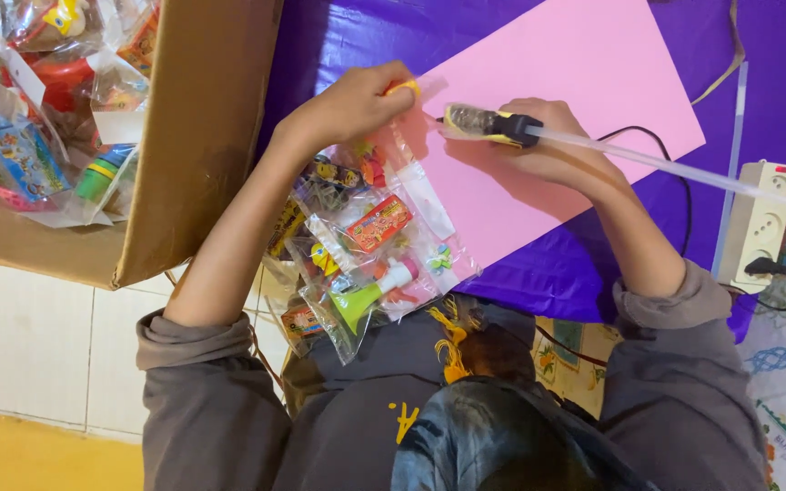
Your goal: The person glues plastic packaging containing toy cars and horns onto a pink cardboard sheet using a hot glue gun.
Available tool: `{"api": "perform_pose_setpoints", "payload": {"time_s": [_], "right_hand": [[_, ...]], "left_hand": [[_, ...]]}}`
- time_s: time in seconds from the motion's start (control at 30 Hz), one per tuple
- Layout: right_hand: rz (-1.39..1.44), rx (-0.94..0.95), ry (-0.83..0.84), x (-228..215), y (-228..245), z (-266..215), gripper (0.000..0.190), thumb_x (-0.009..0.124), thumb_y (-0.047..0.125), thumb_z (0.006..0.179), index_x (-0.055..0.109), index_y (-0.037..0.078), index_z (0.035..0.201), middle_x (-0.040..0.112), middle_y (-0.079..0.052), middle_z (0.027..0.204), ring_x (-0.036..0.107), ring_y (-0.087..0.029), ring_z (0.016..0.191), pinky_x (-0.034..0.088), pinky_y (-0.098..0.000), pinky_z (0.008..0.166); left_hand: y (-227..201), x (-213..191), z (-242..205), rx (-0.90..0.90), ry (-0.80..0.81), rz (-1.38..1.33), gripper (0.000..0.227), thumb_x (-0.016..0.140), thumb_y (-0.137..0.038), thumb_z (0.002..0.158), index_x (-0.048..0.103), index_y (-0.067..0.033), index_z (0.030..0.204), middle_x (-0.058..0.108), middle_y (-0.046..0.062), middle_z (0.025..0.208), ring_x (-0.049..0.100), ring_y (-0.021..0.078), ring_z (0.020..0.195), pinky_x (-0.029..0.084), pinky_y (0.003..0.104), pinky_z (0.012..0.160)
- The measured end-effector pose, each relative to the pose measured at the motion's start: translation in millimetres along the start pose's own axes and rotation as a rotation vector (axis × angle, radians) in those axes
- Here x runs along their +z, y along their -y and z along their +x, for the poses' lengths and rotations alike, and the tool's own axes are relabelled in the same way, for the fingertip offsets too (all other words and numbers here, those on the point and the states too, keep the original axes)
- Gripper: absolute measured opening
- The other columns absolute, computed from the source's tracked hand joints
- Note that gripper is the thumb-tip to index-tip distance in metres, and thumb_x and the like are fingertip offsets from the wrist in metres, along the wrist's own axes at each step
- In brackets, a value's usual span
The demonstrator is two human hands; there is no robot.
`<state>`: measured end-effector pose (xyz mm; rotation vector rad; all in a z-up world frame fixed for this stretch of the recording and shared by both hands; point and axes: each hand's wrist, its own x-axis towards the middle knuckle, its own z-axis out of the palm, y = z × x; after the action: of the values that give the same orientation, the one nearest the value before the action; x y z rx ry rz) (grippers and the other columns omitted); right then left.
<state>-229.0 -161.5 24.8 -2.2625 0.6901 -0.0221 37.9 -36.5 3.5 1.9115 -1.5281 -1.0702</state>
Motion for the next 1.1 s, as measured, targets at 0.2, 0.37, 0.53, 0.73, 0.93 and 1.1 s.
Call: {"api": "perform_pose_setpoints", "payload": {"time_s": [0.2, 0.37, 0.53, 0.73, 0.93, 1.1], "right_hand": [[-0.176, -0.256, -0.041, 18, -25, 20, 0.032, 0.074, 0.004, 0.065, 0.068, 0.005, 0.096, 0.065, -0.009, 0.096, 0.057, -0.028, 0.094, 0.046, -0.0392, 0.082], [-0.191, -0.282, -0.055, 22, -19, 29, 0.031, 0.075, 0.005, 0.065, 0.066, 0.005, 0.095, 0.064, -0.009, 0.095, 0.056, -0.029, 0.092, 0.046, -0.0398, 0.082], [-0.193, -0.259, -0.045, 23, -18, 35, 0.030, 0.071, 0.001, 0.065, 0.067, 0.004, 0.094, 0.064, -0.009, 0.095, 0.056, -0.029, 0.091, 0.046, -0.0397, 0.080], [-0.243, -0.266, -0.036, 27, -28, 40, 0.041, 0.074, 0.002, 0.060, 0.067, 0.006, 0.100, 0.064, -0.007, 0.099, 0.057, -0.028, 0.094, 0.048, -0.0402, 0.082], [-0.252, -0.281, -0.054, 28, -22, 40, 0.038, 0.077, 0.002, 0.064, 0.067, 0.006, 0.101, 0.064, -0.006, 0.099, 0.056, -0.027, 0.094, 0.047, -0.0377, 0.082], [-0.339, -0.281, -0.073, 34, -28, 44, 0.034, 0.081, 0.011, 0.065, 0.067, 0.008, 0.096, 0.064, -0.005, 0.097, 0.057, -0.025, 0.091, 0.048, -0.0367, 0.080]], "left_hand": [[12, 0, 3, 0.008, -0.058, -0.086, 0.041, 0.044, -0.041, 0.094, 0.068, -0.0086, 0.104, 0.073, 0.007, 0.095, 0.063, 0.0192, 0.076, 0.052, 0.032, 0.069], [14, 0, 7, -0.041, -0.067, -0.118, 0.042, 0.043, -0.043, 0.093, 0.066, -0.0089, 0.101, 0.072, 0.006, 0.097, 0.063, 0.0199, 0.080, 0.053, 0.033, 0.073], [16, -1, 7, -0.046, -0.078, -0.154, 0.044, 0.041, -0.046, 0.094, 0.065, -0.0099, 0.096, 0.070, 0.005, 0.091, 0.060, 0.0178, 0.074, 0.049, 0.030, 0.067], [22, 0, 13, -0.028, -0.075, -0.134, 0.046, 0.040, -0.047, 0.095, 0.064, -0.0080, 0.097, 0.073, 0.009, 0.097, 0.065, 0.0216, 0.078, 0.053, 0.034, 0.070], [31, 0, 18, 0.108, -0.030, -0.026, 0.035, 0.035, -0.029, 0.100, 0.057, -0.0021, 0.100, 0.067, 0.009, 0.106, 0.060, 0.0289, 0.083, 0.049, 0.040, 0.073], [28, 1, 19, -0.057, -0.074, -0.161, 0.046, 0.039, -0.045, 0.092, 0.064, -0.0064, 0.098, 0.073, 0.009, 0.100, 0.064, 0.0241, 0.079, 0.052, 0.035, 0.067]]}}
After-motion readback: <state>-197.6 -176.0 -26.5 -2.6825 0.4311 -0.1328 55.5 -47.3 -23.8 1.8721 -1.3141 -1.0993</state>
